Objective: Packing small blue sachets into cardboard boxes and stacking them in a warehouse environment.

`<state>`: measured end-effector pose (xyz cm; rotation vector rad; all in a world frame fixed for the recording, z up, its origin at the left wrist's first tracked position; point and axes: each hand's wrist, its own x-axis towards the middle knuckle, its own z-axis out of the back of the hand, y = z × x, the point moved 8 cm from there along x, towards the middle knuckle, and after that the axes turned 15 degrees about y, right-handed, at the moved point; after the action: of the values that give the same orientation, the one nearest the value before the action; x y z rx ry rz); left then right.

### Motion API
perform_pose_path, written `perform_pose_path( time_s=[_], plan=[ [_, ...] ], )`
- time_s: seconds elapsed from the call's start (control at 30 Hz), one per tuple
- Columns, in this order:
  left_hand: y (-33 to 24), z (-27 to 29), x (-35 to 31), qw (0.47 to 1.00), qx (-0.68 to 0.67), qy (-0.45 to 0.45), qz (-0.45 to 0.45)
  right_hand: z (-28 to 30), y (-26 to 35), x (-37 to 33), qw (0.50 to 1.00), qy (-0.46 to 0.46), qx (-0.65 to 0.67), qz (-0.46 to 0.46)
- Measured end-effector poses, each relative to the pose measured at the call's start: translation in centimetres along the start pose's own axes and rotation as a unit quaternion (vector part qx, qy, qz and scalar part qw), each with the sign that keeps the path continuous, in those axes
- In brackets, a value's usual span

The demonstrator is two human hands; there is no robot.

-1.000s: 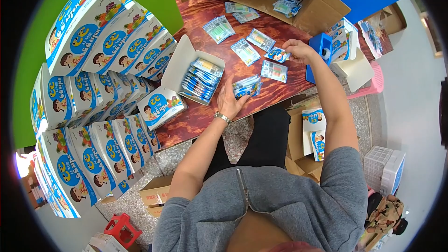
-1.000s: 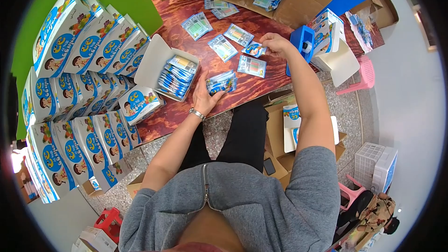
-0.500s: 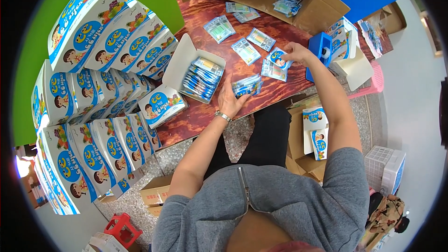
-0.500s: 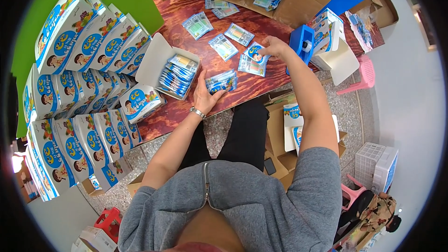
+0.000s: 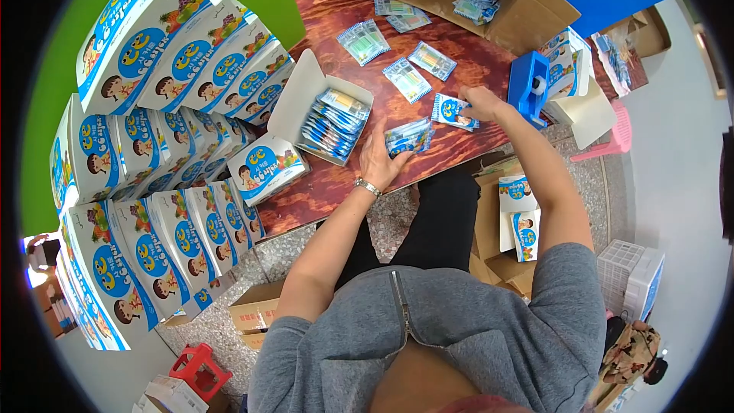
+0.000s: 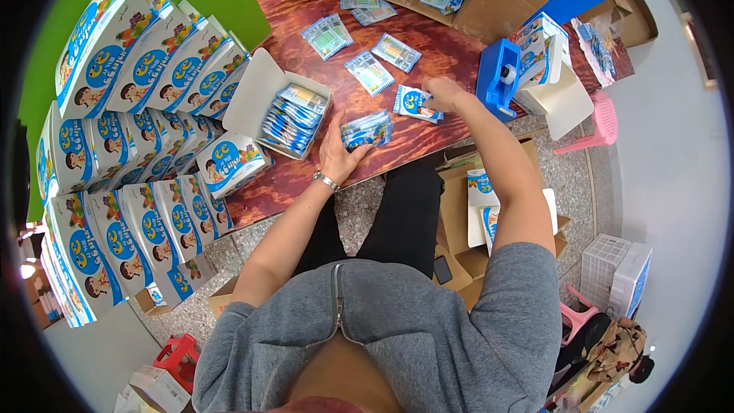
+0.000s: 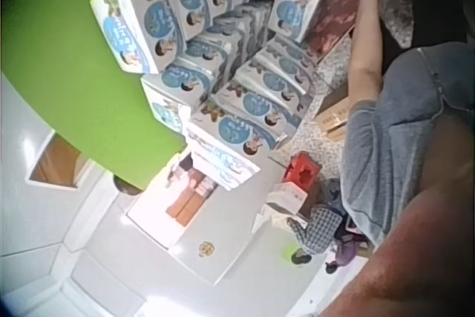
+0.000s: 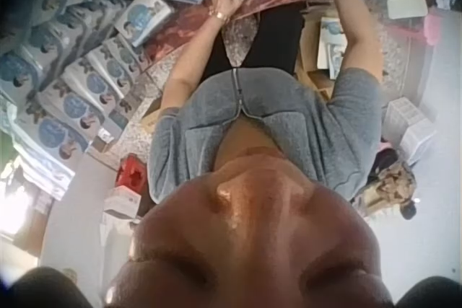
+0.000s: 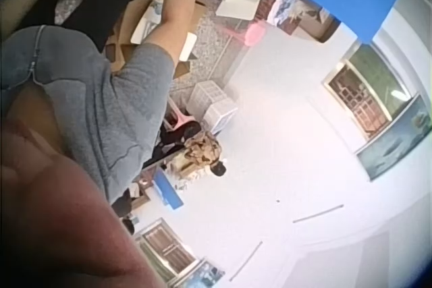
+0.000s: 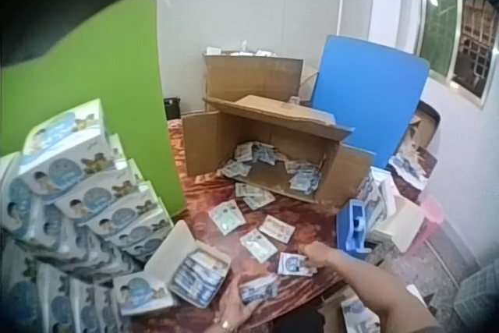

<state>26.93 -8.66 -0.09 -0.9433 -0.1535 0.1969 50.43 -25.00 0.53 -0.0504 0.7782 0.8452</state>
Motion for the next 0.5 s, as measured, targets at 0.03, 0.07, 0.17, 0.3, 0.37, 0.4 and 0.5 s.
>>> perform_pose_path(
  time_s=[0.03,0.07,0.17,0.3,0.37,0.4,0.5],
  plan=[
    [0.0,-0.1,0.0,1.0,-0.006,0.009,0.008,-0.1,0.1,0.0,1.0,0.001,0.001,-0.001],
    [0.1,-0.1,0.0,1.0,-0.006,0.008,0.009,0.1,0.4,0.1,1.0,0.001,-0.025,0.001],
    [0.0,0.2,-0.2,1.0,0.006,-0.011,-0.017,0.2,1.1,-0.3,0.999,0.016,-0.041,-0.011],
    [-0.3,0.2,-0.3,0.999,0.016,-0.018,-0.028,1.9,1.4,0.0,0.982,0.094,0.139,0.087],
    [-0.4,0.2,-0.2,0.999,0.009,-0.019,-0.033,3.4,1.2,0.5,0.939,0.118,0.295,0.131],
    [-0.4,0.3,-0.3,0.999,0.013,-0.026,-0.038,4.6,1.8,1.0,0.905,0.129,0.367,0.175],
    [-0.5,0.5,-0.3,0.999,0.008,-0.022,-0.034,7.5,1.0,4.0,0.892,0.081,0.409,0.175]
  ],
)
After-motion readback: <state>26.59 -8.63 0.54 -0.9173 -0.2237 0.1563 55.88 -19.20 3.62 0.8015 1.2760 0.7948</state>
